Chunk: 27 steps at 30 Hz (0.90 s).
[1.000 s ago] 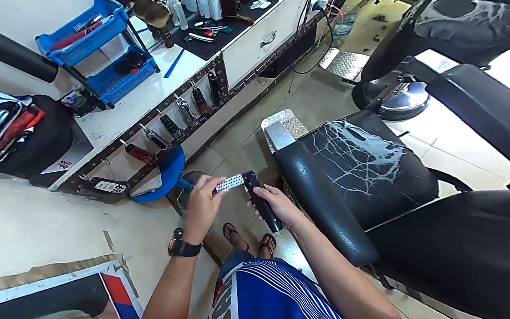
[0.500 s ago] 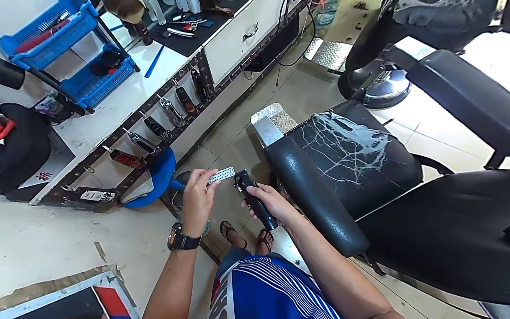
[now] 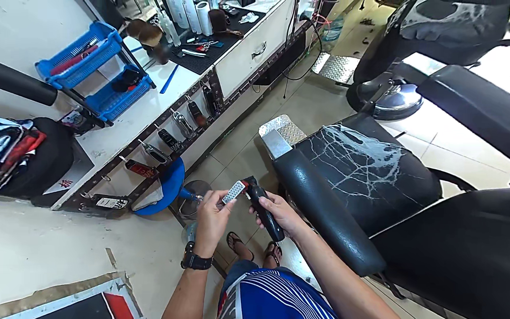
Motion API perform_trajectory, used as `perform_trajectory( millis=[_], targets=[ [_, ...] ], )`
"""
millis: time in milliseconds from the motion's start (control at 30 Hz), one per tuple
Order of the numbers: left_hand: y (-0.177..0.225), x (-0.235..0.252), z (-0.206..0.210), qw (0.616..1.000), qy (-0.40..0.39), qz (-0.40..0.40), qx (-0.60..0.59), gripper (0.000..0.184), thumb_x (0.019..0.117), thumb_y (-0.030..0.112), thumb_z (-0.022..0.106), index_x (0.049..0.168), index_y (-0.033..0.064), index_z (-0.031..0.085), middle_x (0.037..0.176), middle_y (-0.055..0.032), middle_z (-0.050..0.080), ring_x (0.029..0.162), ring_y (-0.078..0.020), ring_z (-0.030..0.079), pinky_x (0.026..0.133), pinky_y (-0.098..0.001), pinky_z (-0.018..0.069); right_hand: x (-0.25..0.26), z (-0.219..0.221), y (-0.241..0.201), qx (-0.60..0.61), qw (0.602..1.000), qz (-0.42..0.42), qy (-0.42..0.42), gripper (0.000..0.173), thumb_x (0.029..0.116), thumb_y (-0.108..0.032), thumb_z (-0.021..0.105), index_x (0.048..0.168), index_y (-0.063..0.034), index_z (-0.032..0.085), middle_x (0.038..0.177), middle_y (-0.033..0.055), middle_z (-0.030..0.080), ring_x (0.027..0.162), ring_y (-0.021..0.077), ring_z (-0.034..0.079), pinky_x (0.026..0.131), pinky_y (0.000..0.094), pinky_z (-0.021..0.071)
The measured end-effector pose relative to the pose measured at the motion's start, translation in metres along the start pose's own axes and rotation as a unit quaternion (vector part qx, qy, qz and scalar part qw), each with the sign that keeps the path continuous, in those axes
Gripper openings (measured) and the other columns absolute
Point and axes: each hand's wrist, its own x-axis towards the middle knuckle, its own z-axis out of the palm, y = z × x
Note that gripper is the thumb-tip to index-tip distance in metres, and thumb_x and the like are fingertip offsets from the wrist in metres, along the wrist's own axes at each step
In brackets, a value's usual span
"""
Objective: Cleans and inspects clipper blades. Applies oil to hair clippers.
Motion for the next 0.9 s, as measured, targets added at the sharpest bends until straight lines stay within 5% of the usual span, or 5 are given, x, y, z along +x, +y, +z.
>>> perform_trajectory(
  millis=[100,233,333,467,900],
  targets=[
    [0.003,-0.003,-0.004,0.999,0.044,-0.007,0.008,0.029,0.0924,0.025,0.076,0.114,0.006,0.073,0.106,-0.007,0.068,0.09,-0.0097,0.07,0.079,-0.0254,0.0618,0.0,-0.002,0.005,0.037,0.999,-0.009,0.017,0.046,0.0944,-0.035,0.068,0.122,0.001,0.056,0.09,0.0145,0.072,0.065,0.0217,0.072,0.06,0.0336,0.0633],
    [0.005,-0.011,0.003,0.997,-0.019,-0.004,-0.069,0.028,0.0926,0.024,0.077,0.115,0.0068,0.073,0.109,-0.0063,0.069,0.093,-0.0121,0.071,0.081,-0.0285,0.0637,0.002,-0.004,0.007,0.041,0.999,-0.032,0.003,0.05,0.093,-0.035,0.072,0.123,0.0013,0.055,0.094,0.0152,0.072,0.069,0.0223,0.072,0.064,0.0345,0.0636],
    [-0.011,-0.008,0.002,0.998,0.013,-0.048,-0.045,0.028,0.0921,0.024,0.076,0.114,0.0067,0.072,0.107,-0.0065,0.07,0.092,-0.0117,0.07,0.082,-0.0287,0.0613,0.003,-0.008,0.005,0.034,0.999,-0.03,-0.007,0.048,0.0948,-0.033,0.068,0.126,0.0002,0.053,0.097,0.0138,0.07,0.071,0.0204,0.07,0.064,0.0324,0.0623],
    [0.006,-0.015,0.009,0.989,-0.028,-0.005,-0.146,0.029,0.0914,0.017,0.077,0.115,0.002,0.071,0.11,-0.0098,0.069,0.095,-0.0169,0.071,0.084,-0.032,0.0639,0.002,-0.008,0.002,0.003,1.0,-0.02,0.019,0.043,0.0929,-0.027,0.064,0.126,-0.0012,0.054,0.091,0.0114,0.068,0.065,0.0172,0.067,0.058,0.0289,0.0591],
    [0.01,0.005,0.018,0.997,0.02,-0.062,-0.039,0.028,0.092,0.025,0.076,0.112,0.0056,0.071,0.102,-0.0063,0.071,0.088,-0.0116,0.07,0.08,-0.0293,0.0605,-0.003,0.012,-0.007,-0.12,0.988,0.025,0.093,0.046,0.0914,-0.022,0.072,0.131,-0.006,0.054,0.087,0.0095,0.066,0.062,0.0175,0.066,0.058,0.0302,0.0603]
  ],
)
